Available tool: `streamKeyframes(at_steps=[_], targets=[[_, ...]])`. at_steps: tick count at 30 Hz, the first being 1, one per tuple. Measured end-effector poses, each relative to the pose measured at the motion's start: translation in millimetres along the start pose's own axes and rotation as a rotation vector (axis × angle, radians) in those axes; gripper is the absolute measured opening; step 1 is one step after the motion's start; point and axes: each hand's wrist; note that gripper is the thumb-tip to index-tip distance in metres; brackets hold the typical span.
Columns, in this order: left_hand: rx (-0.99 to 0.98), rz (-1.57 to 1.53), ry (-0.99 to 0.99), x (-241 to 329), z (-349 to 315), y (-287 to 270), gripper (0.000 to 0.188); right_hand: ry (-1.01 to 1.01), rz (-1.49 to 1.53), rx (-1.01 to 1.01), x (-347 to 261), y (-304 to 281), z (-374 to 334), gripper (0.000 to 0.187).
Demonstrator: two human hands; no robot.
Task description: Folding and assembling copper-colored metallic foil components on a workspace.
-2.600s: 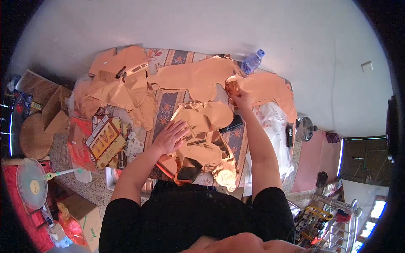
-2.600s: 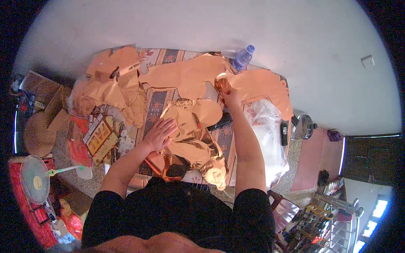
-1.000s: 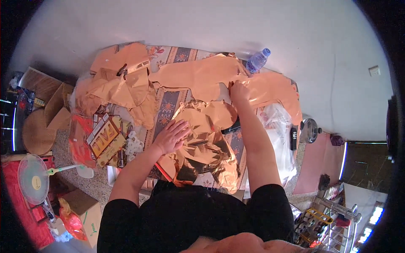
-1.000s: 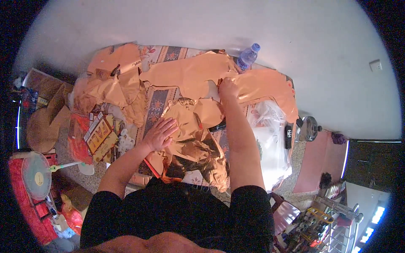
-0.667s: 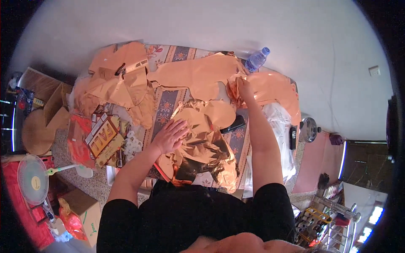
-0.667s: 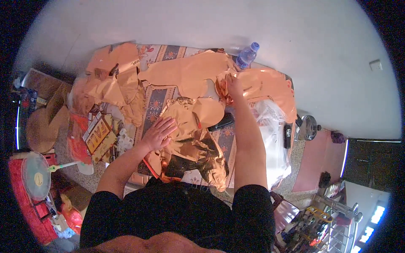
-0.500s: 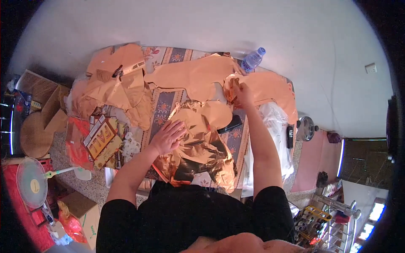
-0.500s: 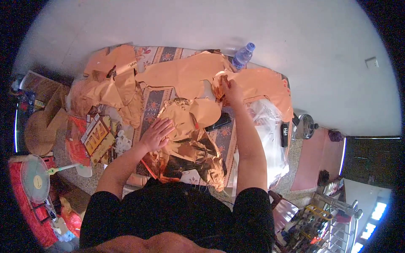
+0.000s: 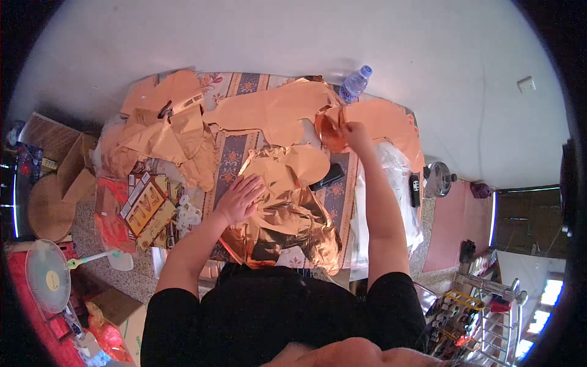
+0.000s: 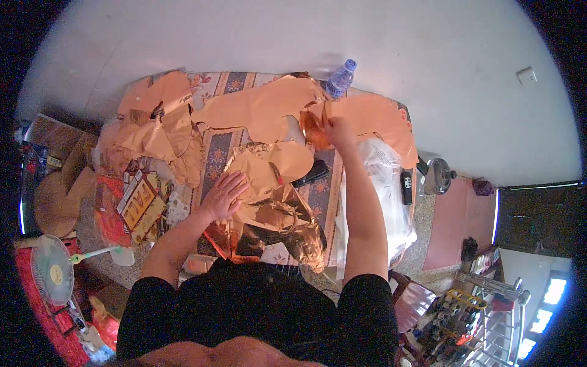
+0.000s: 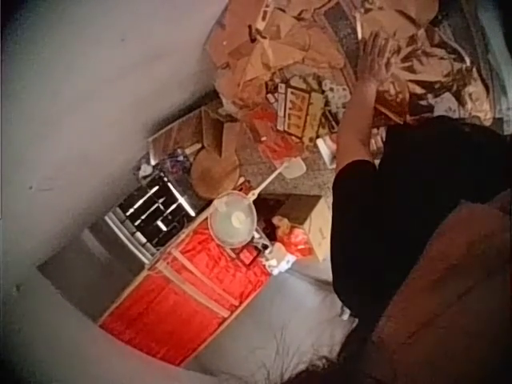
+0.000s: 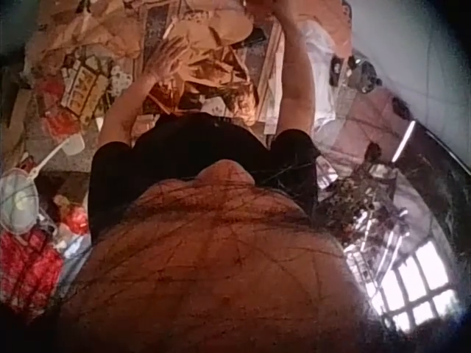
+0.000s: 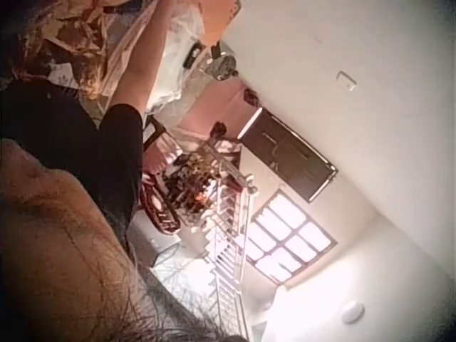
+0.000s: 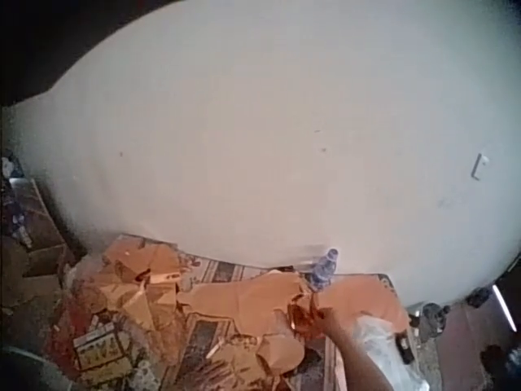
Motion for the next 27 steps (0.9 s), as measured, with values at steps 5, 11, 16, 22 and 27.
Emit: streamKeyframes(at_steps=[5,11,16,22,27], targets=[[0.003,-0.018,0.016,1.2,3.4,-1.7,0.057,-0.113,-0.091,0.0,15.3,-3.6,-0.7,0.018],[0.01,-0.02,-0.001,1.7,0.6,-2.7,0.056,-0.037,-0.015,0.0,8.1,24.2,-31.0,0.019],[0.01,-0.013,0.004,1.1,1.4,0.6,0.056,0.003,-0.126,-0.008,7.8,33.2,-35.3,0.02],[-0.009,-0.008,-0.015,0.3,-0.6,-2.3,0.056,0.031,0.018,-0.1,5.5,-0.5,-15.6,0.02],[0.02,-0.028,0.005,0.2,1.6,-1.5,0.058,0.089,0.32,0.041,22.9,-46.0,-5.8,0.018]])
Point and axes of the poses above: each hand's wrist, its own z-axis towards the middle knuckle, its own y-axis out of the palm, x = y × z, and after that the axes turned 6 degrees about y, right-handed
